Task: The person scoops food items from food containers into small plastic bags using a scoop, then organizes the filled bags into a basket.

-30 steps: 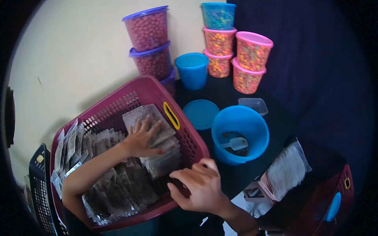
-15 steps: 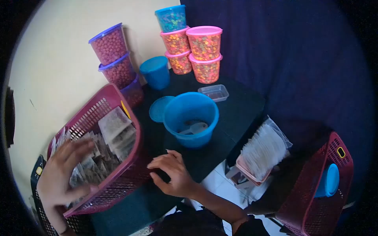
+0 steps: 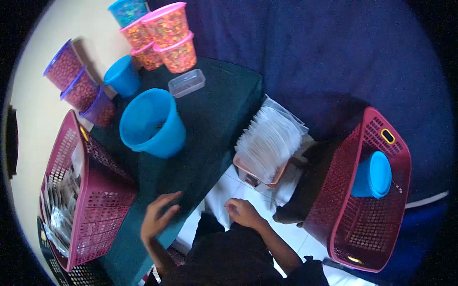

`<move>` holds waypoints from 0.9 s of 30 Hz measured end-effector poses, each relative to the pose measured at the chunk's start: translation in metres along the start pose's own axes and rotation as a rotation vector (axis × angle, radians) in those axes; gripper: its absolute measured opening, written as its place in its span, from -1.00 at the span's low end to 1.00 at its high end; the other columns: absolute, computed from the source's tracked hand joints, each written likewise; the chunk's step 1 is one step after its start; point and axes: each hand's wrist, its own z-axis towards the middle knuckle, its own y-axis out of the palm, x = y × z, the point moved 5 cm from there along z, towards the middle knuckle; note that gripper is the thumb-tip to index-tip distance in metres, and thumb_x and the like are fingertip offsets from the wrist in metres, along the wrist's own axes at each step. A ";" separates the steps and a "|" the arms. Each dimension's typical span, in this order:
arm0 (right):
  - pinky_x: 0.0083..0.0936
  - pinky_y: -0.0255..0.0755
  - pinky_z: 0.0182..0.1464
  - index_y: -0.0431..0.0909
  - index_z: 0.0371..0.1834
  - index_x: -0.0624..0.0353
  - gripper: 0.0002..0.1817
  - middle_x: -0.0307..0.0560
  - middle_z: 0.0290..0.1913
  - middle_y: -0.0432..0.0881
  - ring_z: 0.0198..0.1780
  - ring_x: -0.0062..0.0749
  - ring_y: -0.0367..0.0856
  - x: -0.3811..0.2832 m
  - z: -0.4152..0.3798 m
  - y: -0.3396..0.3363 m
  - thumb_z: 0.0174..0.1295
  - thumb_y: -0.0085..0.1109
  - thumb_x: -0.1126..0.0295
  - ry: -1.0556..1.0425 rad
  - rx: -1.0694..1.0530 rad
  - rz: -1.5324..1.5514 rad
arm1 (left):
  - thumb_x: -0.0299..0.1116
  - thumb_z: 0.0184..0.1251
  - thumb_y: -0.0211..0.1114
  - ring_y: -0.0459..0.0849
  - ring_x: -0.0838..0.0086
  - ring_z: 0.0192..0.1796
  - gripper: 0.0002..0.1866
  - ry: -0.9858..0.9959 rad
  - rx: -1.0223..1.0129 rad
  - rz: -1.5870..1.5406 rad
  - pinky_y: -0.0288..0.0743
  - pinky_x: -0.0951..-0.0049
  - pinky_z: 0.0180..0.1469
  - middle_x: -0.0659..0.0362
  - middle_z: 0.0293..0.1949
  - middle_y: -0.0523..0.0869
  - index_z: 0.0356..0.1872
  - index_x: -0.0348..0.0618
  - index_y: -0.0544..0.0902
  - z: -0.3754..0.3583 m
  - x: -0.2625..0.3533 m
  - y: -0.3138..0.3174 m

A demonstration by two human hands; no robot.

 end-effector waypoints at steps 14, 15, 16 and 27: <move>-0.57 0.38 -0.27 0.46 -0.28 0.22 -0.81 -0.15 -0.41 0.56 -0.34 -0.50 0.53 0.132 0.010 -0.021 0.01 0.06 0.46 0.545 0.243 0.196 | -0.15 0.18 0.06 0.51 0.28 -0.09 -0.48 -0.782 -0.298 -1.040 0.38 0.34 -0.03 -0.03 -0.11 0.47 0.02 -0.38 0.28 0.146 -0.176 0.259; -0.55 0.36 -0.22 0.42 -0.21 0.19 -0.77 -0.14 -0.32 0.56 -0.27 -0.48 0.51 0.144 0.013 -0.018 0.04 0.03 0.39 0.671 0.315 0.510 | -0.15 0.17 0.06 0.50 0.29 -0.09 -0.51 -0.816 -0.275 -1.030 0.37 0.33 -0.02 0.00 -0.14 0.48 -0.02 -0.36 0.31 0.159 -0.181 0.265; -0.53 0.34 -0.16 0.38 -0.13 0.17 -0.71 -0.13 -0.24 0.55 -0.21 -0.46 0.50 0.154 0.016 -0.014 0.08 0.01 0.33 0.784 0.386 0.828 | -0.15 0.17 0.06 0.50 0.31 -0.10 -0.54 -0.846 -0.251 -1.021 0.36 0.33 -0.01 0.03 -0.18 0.49 -0.06 -0.35 0.33 0.171 -0.186 0.270; -0.36 0.22 0.05 0.24 -0.04 0.24 -0.66 0.01 0.03 0.37 0.01 -0.26 0.36 0.175 0.037 -0.049 0.15 -0.15 0.31 0.962 0.727 1.380 | -0.57 -0.05 0.15 0.57 0.40 -0.41 -0.87 -0.868 -0.333 -0.868 0.51 0.47 -0.33 0.10 -0.47 0.56 -0.41 -0.29 0.46 0.232 -0.195 0.291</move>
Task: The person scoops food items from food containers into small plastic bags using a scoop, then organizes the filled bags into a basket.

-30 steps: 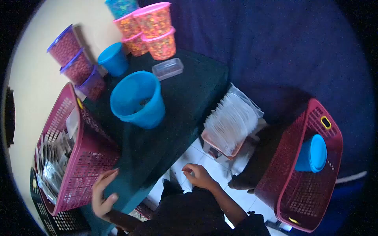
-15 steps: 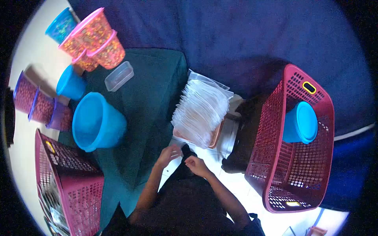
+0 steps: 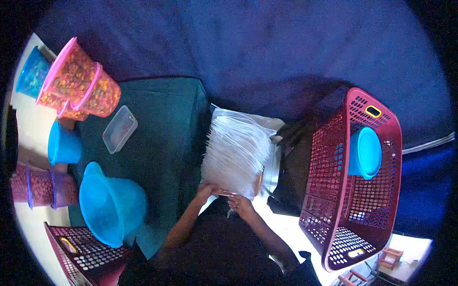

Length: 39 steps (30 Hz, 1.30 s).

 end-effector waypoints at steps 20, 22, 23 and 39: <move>-0.55 0.45 -0.23 0.37 -0.16 0.32 -0.80 -0.04 -0.28 0.54 -0.26 -0.44 0.54 -0.127 -0.086 0.115 0.19 -0.11 0.49 -0.865 -0.379 -0.802 | -0.36 0.18 0.08 0.50 0.50 -0.19 -0.75 0.773 0.151 -0.164 0.38 0.47 -0.12 0.16 -0.23 0.50 -0.14 -0.16 0.35 -0.154 0.174 0.004; -0.50 0.45 -0.20 0.38 -0.18 0.32 -0.82 -0.02 -0.27 0.54 -0.22 -0.38 0.52 -0.146 -0.114 0.129 0.18 -0.10 0.50 -0.812 -0.640 -0.639 | -0.33 0.20 0.05 0.49 0.51 -0.19 -0.77 0.808 0.206 -0.202 0.36 0.50 -0.12 0.17 -0.24 0.50 -0.15 -0.17 0.36 -0.170 0.172 0.000; -0.50 0.45 -0.20 0.38 -0.18 0.32 -0.82 -0.02 -0.27 0.54 -0.22 -0.38 0.52 -0.152 -0.126 0.132 0.18 -0.10 0.50 -0.812 -0.671 -0.650 | -0.30 0.22 0.03 0.48 0.51 -0.19 -0.75 0.808 0.226 -0.222 0.35 0.49 -0.10 0.16 -0.24 0.50 -0.14 -0.19 0.36 -0.177 0.168 -0.002; -0.42 0.44 -0.15 0.34 -0.12 0.30 -0.78 -0.03 -0.22 0.46 -0.14 -0.33 0.47 -0.003 -0.185 0.170 0.17 -0.14 0.50 0.081 -1.343 -0.817 | 0.61 -0.46 -0.14 -0.18 -0.15 0.27 0.20 1.189 -0.513 -0.910 -0.29 -0.18 0.20 -0.09 0.29 -0.25 0.29 0.09 -0.14 -0.319 0.108 0.019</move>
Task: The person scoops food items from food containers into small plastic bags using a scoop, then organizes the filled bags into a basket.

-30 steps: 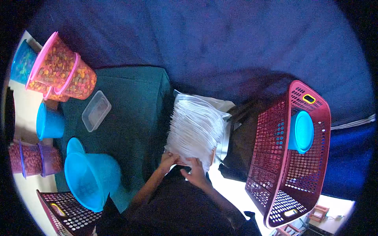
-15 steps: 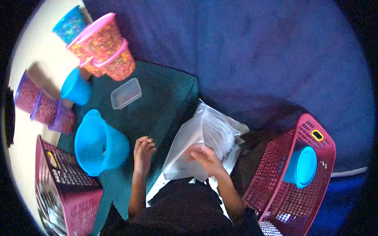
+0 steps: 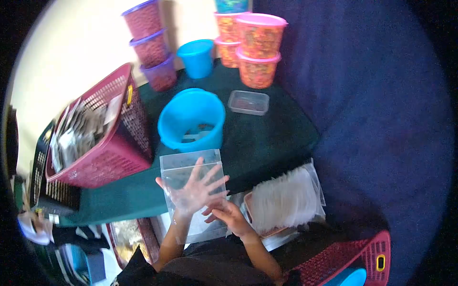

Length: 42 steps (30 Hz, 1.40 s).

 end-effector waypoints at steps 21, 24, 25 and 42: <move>-0.42 0.24 -0.02 0.35 -0.11 0.26 -0.57 0.02 -0.10 0.37 -0.08 -0.21 0.35 -0.054 0.057 0.110 -0.14 0.16 0.53 -0.592 0.149 -1.263 | 0.59 -0.66 0.07 0.04 0.10 0.27 0.41 0.055 -0.056 0.707 -0.13 0.09 0.23 -0.19 0.25 -0.09 0.27 -0.11 -0.28 -0.081 0.109 0.017; -0.39 0.21 0.00 0.38 -0.10 0.22 -0.57 -0.02 -0.05 0.36 -0.04 -0.19 0.32 -0.070 0.070 0.153 -0.15 0.15 0.55 -0.728 0.023 -1.390 | 0.54 -0.65 0.14 -0.16 0.15 0.32 0.46 -0.018 -0.235 0.700 -0.31 0.15 0.27 -0.12 0.28 -0.21 0.24 -0.28 -0.33 -0.084 0.114 0.017; -0.38 0.19 0.02 0.39 -0.08 0.19 -0.56 -0.05 -0.03 0.37 -0.02 -0.18 0.30 -0.067 0.075 0.165 -0.15 0.14 0.56 -0.778 -0.074 -1.433 | 0.54 -0.65 0.15 -0.17 0.15 0.33 0.46 -0.020 -0.252 0.693 -0.32 0.15 0.27 -0.12 0.28 -0.21 0.24 -0.29 -0.33 -0.086 0.119 0.016; -0.25 0.03 0.12 0.40 -0.07 0.04 -0.53 -0.20 -0.07 0.42 0.03 -0.37 0.32 0.000 0.138 0.192 -0.14 0.25 0.38 -0.807 -0.103 -1.374 | 0.48 -0.69 0.24 -0.31 0.16 0.34 0.48 -0.003 -0.434 0.648 -0.40 0.20 0.27 -0.11 0.27 -0.26 0.23 -0.35 -0.28 -0.111 0.187 -0.010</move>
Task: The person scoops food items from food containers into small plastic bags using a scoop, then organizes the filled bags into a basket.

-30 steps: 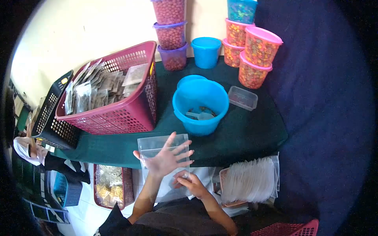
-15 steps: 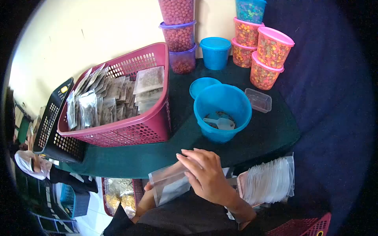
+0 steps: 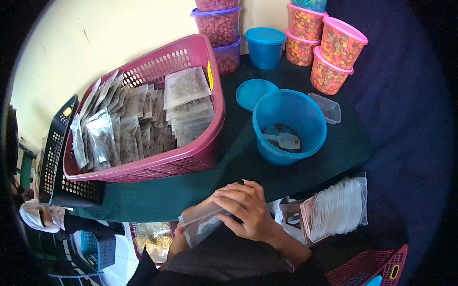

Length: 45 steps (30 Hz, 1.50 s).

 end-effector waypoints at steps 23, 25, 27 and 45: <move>-0.27 0.07 -0.02 0.51 -0.34 0.11 -0.79 -0.17 -0.33 0.49 -0.24 -0.33 0.37 0.064 0.040 -0.026 0.03 0.04 0.25 -0.087 -0.260 0.231 | 0.35 -0.75 0.39 -0.07 0.26 0.28 0.44 -0.167 0.239 0.297 -0.23 0.38 0.24 -0.05 0.20 -0.03 0.21 -0.40 -0.11 0.025 -0.021 -0.029; -0.27 0.07 -0.02 0.51 -0.33 0.11 -0.79 -0.17 -0.32 0.49 -0.23 -0.34 0.38 0.071 0.042 -0.029 0.02 0.06 0.26 -0.089 -0.275 0.249 | 0.36 -0.75 0.38 -0.09 0.24 0.29 0.45 -0.178 0.228 0.343 -0.25 0.37 0.25 -0.06 0.22 -0.06 0.21 -0.42 -0.13 0.024 -0.026 -0.035; -0.27 0.07 -0.01 0.51 -0.33 0.11 -0.79 -0.17 -0.31 0.49 -0.23 -0.34 0.39 0.077 0.040 -0.031 0.01 0.08 0.27 -0.087 -0.292 0.270 | 0.36 -0.75 0.37 -0.11 0.22 0.30 0.47 -0.193 0.220 0.383 -0.27 0.36 0.26 -0.08 0.23 -0.08 0.22 -0.43 -0.16 0.025 -0.030 -0.034; -0.40 0.18 -0.15 0.51 -0.49 0.02 -0.82 -0.33 -0.38 0.41 -0.27 -0.46 0.36 0.099 0.034 -0.034 -0.23 0.27 0.40 -0.283 -0.351 0.323 | 0.30 -0.79 0.42 -0.11 0.10 0.30 0.45 -0.321 0.501 0.418 -0.25 0.28 0.27 -0.19 0.23 -0.09 0.20 -0.48 -0.10 0.033 -0.031 -0.037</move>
